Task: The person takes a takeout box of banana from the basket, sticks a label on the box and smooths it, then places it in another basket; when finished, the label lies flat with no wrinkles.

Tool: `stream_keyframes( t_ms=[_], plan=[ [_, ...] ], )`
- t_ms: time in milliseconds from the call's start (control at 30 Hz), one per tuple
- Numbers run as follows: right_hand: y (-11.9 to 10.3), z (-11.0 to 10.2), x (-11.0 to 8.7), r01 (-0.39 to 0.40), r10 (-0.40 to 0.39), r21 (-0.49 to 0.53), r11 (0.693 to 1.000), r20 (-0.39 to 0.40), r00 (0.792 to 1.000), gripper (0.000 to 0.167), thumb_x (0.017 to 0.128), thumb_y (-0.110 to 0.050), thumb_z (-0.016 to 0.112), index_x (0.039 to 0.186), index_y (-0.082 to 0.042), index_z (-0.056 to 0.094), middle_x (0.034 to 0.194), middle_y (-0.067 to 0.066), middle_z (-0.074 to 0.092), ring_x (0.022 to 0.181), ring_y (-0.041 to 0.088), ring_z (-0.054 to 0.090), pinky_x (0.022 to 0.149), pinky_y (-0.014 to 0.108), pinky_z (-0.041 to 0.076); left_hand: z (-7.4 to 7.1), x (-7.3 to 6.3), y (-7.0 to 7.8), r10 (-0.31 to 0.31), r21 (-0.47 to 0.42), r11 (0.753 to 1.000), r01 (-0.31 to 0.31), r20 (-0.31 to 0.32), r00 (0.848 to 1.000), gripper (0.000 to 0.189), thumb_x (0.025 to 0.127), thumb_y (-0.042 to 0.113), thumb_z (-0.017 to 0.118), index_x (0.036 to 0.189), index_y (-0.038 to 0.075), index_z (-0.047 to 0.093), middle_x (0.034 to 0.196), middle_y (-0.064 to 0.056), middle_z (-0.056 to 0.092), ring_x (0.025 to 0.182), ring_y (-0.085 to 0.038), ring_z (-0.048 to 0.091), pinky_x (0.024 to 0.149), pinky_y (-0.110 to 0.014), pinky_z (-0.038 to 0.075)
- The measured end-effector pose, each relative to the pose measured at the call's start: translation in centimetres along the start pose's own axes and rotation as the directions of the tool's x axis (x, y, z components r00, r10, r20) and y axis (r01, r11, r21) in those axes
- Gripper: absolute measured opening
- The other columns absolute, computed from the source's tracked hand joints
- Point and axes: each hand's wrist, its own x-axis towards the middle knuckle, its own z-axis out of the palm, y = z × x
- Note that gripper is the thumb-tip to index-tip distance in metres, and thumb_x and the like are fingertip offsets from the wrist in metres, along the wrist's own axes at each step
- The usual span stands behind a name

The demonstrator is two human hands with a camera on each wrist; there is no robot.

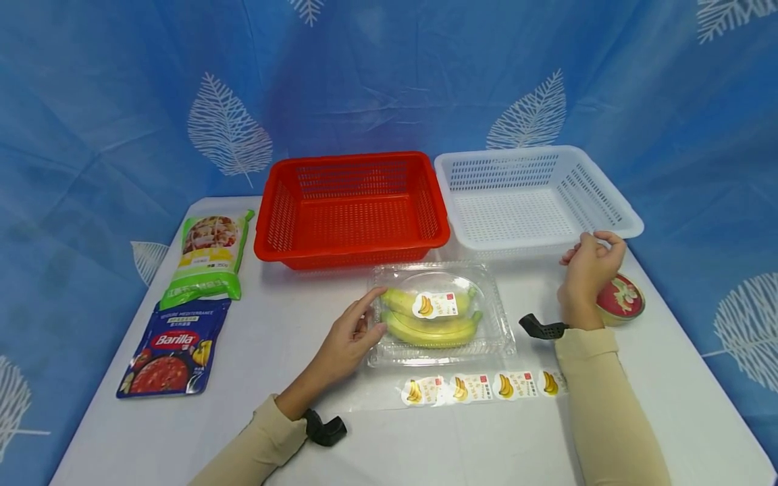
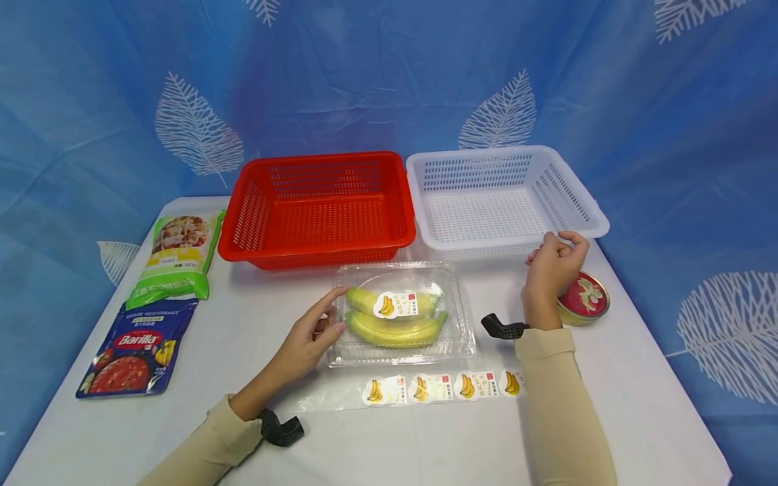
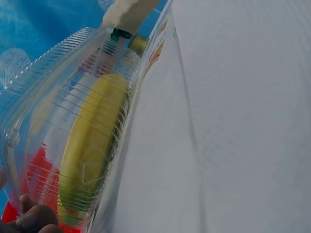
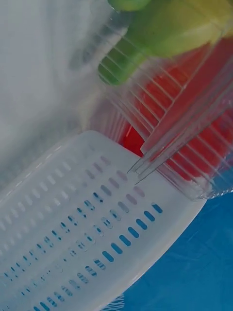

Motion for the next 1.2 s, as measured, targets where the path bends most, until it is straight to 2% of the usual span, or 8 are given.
stream_keyframes(
  t_ms=[233, 400, 667, 867, 1033, 1200],
  plan=[
    [1.8, 0.8, 0.2, 0.102, -0.098, 0.145, 0.984, -0.031, 0.995, 0.024, 0.097, -0.006, 0.064, 0.115, -0.011, 0.049, 0.076, 0.006, 0.049, 0.050, 0.016, 0.049, 0.051, 0.019, 0.047, -0.1, 0.0, -0.1, 0.010, -0.103, 0.995, -0.007, 0.023, 1.000, 0.060, 0.100, 0.013, 0.065, 0.156, 0.018, 0.043, 0.095, -0.011, 0.048, 0.056, -0.005, 0.032, 0.050, -0.019, 0.029],
    [2.4, 1.1, 0.4, 0.147, -0.143, 0.169, 0.975, -0.036, 0.989, 0.025, 0.096, -0.007, 0.066, 0.115, -0.012, 0.050, 0.076, 0.006, 0.050, 0.052, 0.016, 0.049, 0.053, 0.020, 0.047, -0.2, -0.1, -0.1, 0.001, -0.146, 0.989, 0.004, 0.029, 1.000, 0.061, 0.100, 0.009, 0.065, 0.156, 0.018, 0.042, 0.097, -0.011, 0.047, 0.056, -0.004, 0.030, 0.050, -0.019, 0.028],
    [2.6, 1.0, 0.3, 0.151, -0.152, 0.183, 0.971, -0.013, 0.988, 0.023, 0.096, -0.006, 0.062, 0.114, -0.013, 0.049, 0.077, 0.007, 0.048, 0.051, 0.018, 0.048, 0.052, 0.022, 0.045, -0.3, 0.0, 0.0, -0.018, -0.204, 0.979, 0.026, 0.040, 0.999, 0.061, 0.099, 0.004, 0.064, 0.155, 0.017, 0.043, 0.098, -0.012, 0.046, 0.054, -0.004, 0.033, 0.047, -0.019, 0.031],
    [2.6, 0.8, 0.3, 0.145, -0.147, 0.192, 0.971, -0.007, 0.989, 0.025, 0.096, -0.006, 0.062, 0.115, -0.013, 0.049, 0.078, 0.007, 0.049, 0.051, 0.018, 0.048, 0.052, 0.022, 0.045, -0.3, -0.1, 0.5, -0.060, -0.225, 0.972, 0.069, 0.045, 0.997, 0.062, 0.098, -0.001, 0.062, 0.152, 0.021, 0.046, 0.099, -0.012, 0.046, 0.053, -0.005, 0.034, 0.046, -0.019, 0.032],
    [2.6, 0.8, 0.3, 0.136, -0.141, 0.207, 0.969, 0.009, 0.990, 0.026, 0.096, -0.007, 0.062, 0.116, -0.013, 0.048, 0.077, 0.007, 0.048, 0.051, 0.018, 0.048, 0.051, 0.023, 0.045, -0.3, -0.2, 1.4, -0.089, -0.247, 0.963, 0.105, 0.074, 0.993, 0.063, 0.096, -0.003, 0.063, 0.151, 0.025, 0.048, 0.102, -0.014, 0.046, 0.054, -0.006, 0.038, 0.046, -0.019, 0.034],
    [2.7, 0.8, 0.5, 0.148, -0.154, 0.217, 0.965, 0.011, 0.988, 0.024, 0.097, -0.007, 0.062, 0.115, -0.013, 0.048, 0.075, 0.008, 0.048, 0.050, 0.018, 0.047, 0.051, 0.023, 0.045, -0.5, -0.4, 3.0, -0.121, -0.252, 0.958, 0.139, 0.084, 0.989, 0.060, 0.096, 0.000, 0.064, 0.148, 0.028, 0.049, 0.103, -0.013, 0.046, 0.058, -0.008, 0.048, 0.048, -0.020, 0.039]
  ],
)
